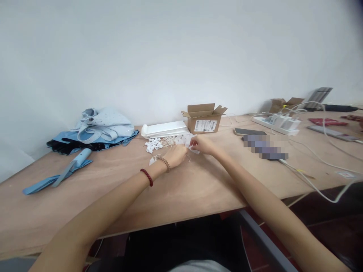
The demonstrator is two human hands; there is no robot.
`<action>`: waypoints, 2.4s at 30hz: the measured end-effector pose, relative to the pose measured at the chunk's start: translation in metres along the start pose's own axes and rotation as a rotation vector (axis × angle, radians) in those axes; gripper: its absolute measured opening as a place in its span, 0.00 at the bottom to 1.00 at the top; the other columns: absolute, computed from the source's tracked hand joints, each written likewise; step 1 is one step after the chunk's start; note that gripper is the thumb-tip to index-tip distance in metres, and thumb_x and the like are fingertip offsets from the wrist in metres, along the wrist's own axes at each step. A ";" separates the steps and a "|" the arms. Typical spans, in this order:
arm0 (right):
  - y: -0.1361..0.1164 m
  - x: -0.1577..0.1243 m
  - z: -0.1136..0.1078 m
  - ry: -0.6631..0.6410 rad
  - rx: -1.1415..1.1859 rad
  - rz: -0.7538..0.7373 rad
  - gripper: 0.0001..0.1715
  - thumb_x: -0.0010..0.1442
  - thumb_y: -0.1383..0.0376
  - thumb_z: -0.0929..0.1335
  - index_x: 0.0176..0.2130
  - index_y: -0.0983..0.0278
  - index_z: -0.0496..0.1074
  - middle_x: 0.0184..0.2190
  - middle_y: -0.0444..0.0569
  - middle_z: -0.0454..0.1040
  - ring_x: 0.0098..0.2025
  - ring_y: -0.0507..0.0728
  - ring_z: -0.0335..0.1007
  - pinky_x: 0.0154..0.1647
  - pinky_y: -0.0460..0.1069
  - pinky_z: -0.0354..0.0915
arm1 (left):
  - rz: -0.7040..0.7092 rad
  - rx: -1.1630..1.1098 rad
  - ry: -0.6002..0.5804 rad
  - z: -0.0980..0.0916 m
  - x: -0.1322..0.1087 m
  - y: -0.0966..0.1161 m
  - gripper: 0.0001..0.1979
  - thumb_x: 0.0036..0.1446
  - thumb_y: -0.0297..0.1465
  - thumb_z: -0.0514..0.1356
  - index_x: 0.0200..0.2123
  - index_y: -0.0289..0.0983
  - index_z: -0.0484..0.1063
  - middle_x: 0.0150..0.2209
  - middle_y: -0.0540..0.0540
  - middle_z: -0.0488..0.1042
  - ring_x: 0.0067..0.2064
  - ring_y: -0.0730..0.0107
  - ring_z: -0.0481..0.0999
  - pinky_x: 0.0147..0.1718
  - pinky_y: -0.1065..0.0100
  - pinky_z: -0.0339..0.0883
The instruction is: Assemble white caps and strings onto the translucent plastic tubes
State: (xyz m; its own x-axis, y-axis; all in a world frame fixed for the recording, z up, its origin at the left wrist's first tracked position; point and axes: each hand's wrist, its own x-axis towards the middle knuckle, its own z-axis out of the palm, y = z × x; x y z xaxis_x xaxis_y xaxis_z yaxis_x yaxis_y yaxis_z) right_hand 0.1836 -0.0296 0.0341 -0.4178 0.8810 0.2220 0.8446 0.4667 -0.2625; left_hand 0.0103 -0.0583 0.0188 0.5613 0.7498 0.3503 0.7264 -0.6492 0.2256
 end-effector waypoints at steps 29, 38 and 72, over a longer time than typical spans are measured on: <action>-0.068 -0.021 0.026 0.091 0.569 -0.200 0.06 0.52 0.67 0.67 0.33 0.67 0.72 0.30 0.46 0.74 0.32 0.52 0.67 0.33 0.46 0.60 | -0.571 -1.266 0.393 -0.037 -0.068 -0.009 0.13 0.38 0.30 0.70 0.30 0.32 0.77 0.27 0.47 0.76 0.29 0.76 0.73 0.33 0.71 0.68; -0.067 -0.021 0.024 -0.051 0.954 -0.143 0.11 0.51 0.66 0.70 0.37 0.68 0.71 0.35 0.50 0.76 0.38 0.55 0.71 0.43 0.50 0.64 | -0.564 -1.198 0.428 -0.038 -0.069 -0.007 0.14 0.38 0.32 0.70 0.30 0.33 0.78 0.26 0.48 0.75 0.27 0.76 0.72 0.32 0.70 0.67; -0.082 -0.027 0.030 -0.030 1.321 -0.129 0.18 0.51 0.66 0.70 0.42 0.64 0.63 0.30 0.46 0.76 0.34 0.54 0.75 0.45 0.54 0.67 | -0.404 -0.875 0.361 -0.051 -0.071 -0.002 0.14 0.48 0.40 0.62 0.28 0.34 0.76 0.24 0.47 0.74 0.23 0.74 0.70 0.20 0.73 0.64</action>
State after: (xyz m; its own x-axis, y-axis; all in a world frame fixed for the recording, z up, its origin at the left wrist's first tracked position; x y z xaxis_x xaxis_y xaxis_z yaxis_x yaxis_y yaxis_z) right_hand 0.1159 -0.0892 0.0217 -0.4911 0.8186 0.2979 -0.1526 0.2559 -0.9546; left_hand -0.0515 -0.1166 0.0393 0.0817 0.9437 0.3206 0.2103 -0.3307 0.9200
